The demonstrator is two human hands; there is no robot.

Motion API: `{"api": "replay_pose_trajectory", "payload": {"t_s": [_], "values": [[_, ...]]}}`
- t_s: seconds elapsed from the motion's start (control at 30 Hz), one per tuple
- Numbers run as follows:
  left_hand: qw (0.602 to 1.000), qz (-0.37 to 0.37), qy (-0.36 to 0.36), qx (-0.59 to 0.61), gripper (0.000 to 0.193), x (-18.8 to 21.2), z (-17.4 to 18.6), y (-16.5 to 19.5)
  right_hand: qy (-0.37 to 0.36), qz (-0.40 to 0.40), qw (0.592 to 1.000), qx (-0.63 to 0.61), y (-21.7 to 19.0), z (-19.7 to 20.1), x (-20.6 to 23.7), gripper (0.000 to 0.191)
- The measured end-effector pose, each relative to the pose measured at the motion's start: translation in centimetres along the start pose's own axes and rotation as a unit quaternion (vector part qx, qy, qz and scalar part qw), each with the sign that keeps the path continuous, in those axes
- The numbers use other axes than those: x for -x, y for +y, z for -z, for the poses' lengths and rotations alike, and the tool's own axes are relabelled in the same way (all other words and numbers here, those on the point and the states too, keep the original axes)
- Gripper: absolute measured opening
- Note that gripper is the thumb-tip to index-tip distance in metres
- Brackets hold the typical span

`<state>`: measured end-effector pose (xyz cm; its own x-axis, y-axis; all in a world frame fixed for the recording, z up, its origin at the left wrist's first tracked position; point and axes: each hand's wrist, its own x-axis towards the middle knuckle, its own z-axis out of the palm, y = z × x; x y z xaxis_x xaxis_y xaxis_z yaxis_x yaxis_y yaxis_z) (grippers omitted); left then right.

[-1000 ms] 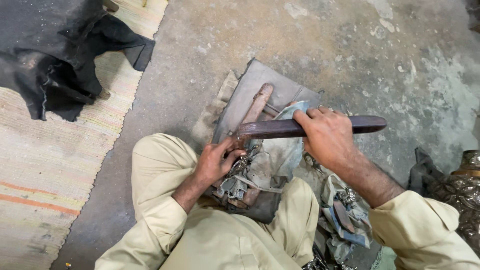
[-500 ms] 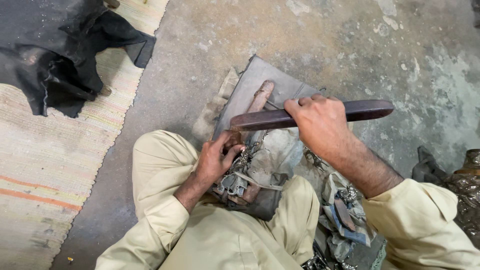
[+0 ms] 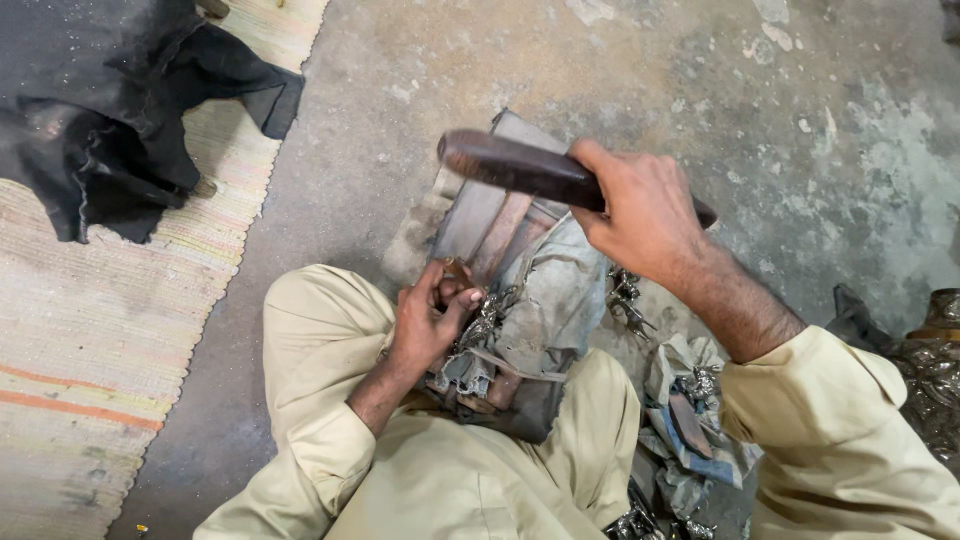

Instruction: The person sits on the floor and uses a hammer to repeatedly strike small metal decorative pieces placed on a wooden block. The person adjusts the pieces between strikes and continues hammering throughout the clip.

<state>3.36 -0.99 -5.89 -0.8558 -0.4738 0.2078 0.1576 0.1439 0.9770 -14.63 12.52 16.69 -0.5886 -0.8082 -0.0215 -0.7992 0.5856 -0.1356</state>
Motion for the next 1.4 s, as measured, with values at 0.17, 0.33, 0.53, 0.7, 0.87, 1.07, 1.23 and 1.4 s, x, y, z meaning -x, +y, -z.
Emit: {"api": "replay_pose_trajectory", "payload": {"t_s": [0.17, 0.33, 0.53, 0.7, 0.87, 1.07, 1.23, 1.4], "values": [[0.999, 0.003, -0.021, -0.041, 0.03, 0.1, 0.2, 0.7, 0.013, 0.133, 0.987, 0.087, -0.3, -0.6, 0.8, 0.043], [0.997, 0.02, -0.027, -0.064, 0.029, 0.2, 0.4, 1.1, 0.002, 0.129, 0.983, 0.129, -0.6, -1.6, 0.7, 0.044], [0.999, -0.008, -0.023, -0.038, 0.03, 0.0, -0.1, 0.4, -0.111, 0.106, 0.941, 0.3, -1.3, -1.8, -0.4, 0.032], [0.996, 0.041, -0.043, -0.064, 0.029, -0.3, -0.1, 0.6, -0.102, 0.078, 0.968, 0.216, -1.8, -0.9, -1.7, 0.028], [0.999, 0.003, -0.036, -0.035, 0.032, -0.2, -0.2, 1.2, -0.003, 0.136, 0.97, 0.202, -2.1, -0.8, -1.2, 0.026], [0.999, 0.019, -0.028, -0.038, 0.033, 0.2, -0.2, 0.4, -0.085, 0.101, 0.956, 0.261, -1.2, -1.6, -0.6, 0.028], [0.999, -0.029, 0.036, 0.028, 0.022, 0.1, -0.4, -0.2, -0.089, 0.076, 0.974, 0.194, 0.9, -0.3, 0.3, 0.038], [0.998, -0.043, -0.042, 0.029, 0.034, -0.9, 0.5, 0.0, -0.138, 0.034, 0.981, 0.129, 1.7, -0.7, 1.5, 0.041]]}}
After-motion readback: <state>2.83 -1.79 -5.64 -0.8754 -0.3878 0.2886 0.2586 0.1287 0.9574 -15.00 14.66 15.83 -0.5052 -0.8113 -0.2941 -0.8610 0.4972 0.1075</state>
